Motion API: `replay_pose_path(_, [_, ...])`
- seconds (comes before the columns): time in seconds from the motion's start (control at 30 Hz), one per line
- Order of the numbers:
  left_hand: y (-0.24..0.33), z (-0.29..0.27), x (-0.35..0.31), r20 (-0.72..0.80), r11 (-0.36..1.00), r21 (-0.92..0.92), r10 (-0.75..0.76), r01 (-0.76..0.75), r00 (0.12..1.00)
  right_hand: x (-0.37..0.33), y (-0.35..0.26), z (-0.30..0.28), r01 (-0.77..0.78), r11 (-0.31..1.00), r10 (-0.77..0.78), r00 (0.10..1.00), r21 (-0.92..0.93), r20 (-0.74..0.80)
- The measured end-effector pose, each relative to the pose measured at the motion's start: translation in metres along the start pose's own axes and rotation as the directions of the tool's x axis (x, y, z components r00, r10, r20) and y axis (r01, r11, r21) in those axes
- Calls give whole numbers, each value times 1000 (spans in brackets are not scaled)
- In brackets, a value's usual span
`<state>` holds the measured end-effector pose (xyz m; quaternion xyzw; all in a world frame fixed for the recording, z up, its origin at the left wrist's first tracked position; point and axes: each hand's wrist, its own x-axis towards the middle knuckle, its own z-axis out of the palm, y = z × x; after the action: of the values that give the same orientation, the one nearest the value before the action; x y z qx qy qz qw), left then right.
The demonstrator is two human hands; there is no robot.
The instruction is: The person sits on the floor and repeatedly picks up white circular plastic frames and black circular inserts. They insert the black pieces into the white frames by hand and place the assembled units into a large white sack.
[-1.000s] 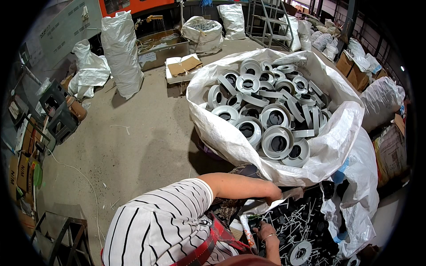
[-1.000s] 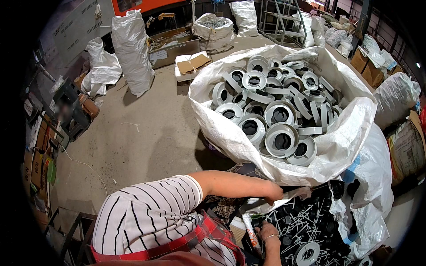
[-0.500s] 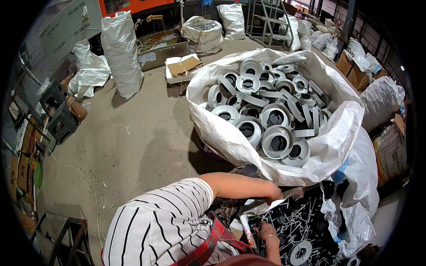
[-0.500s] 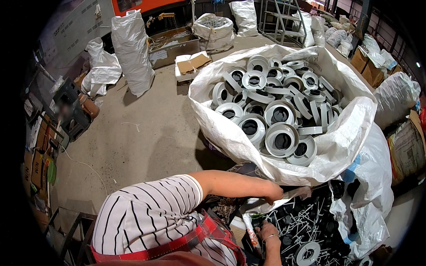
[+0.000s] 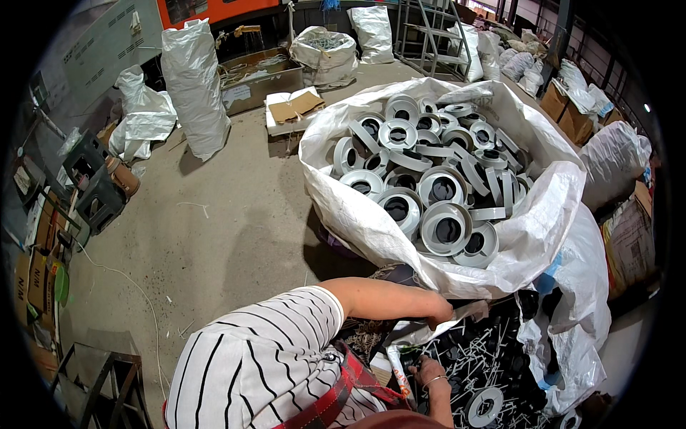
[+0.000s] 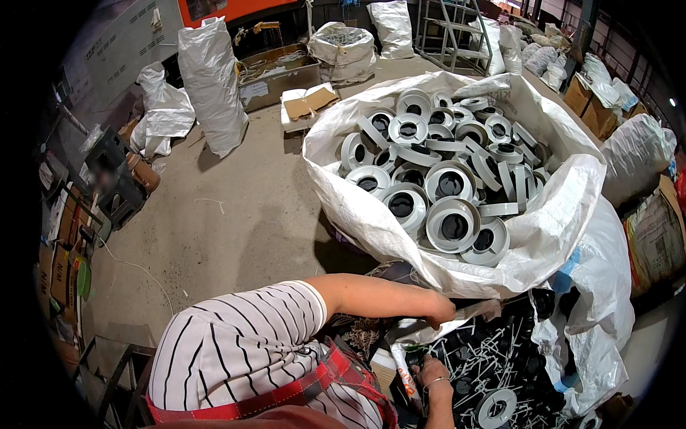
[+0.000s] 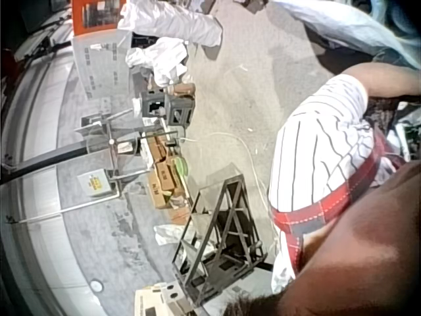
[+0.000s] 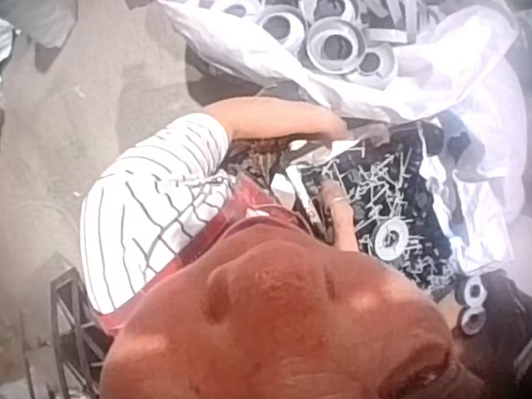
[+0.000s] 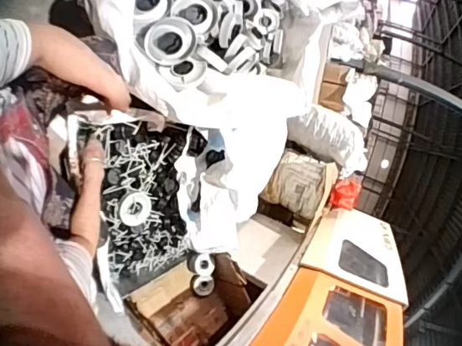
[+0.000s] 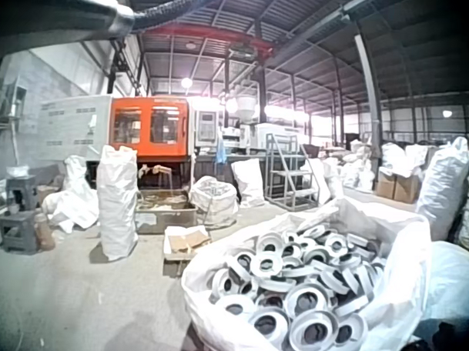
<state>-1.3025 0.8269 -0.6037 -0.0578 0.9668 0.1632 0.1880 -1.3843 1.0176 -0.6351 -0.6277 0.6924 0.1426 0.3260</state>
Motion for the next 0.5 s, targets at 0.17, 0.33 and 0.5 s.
replay_pose_path(0.17, [-3, 3, 2, -7, 1000, 12, 23, -23, 1000, -1, -1, -1, -2, 1000, 2, 1000, 10, 3])
replay_pose_path(0.33, [-5, 8, 6, -15, 1000, 12, 16, -16, 1000, 2, 1, 3, 8, 1000, -8, 1000, 4, -6])
replay_pose_path(0.5, [-4, 7, 7, 11, 999, 31, 24, -24, 1000, 3, 3, 6, 23, 1000, -23, 999, -7, -22])
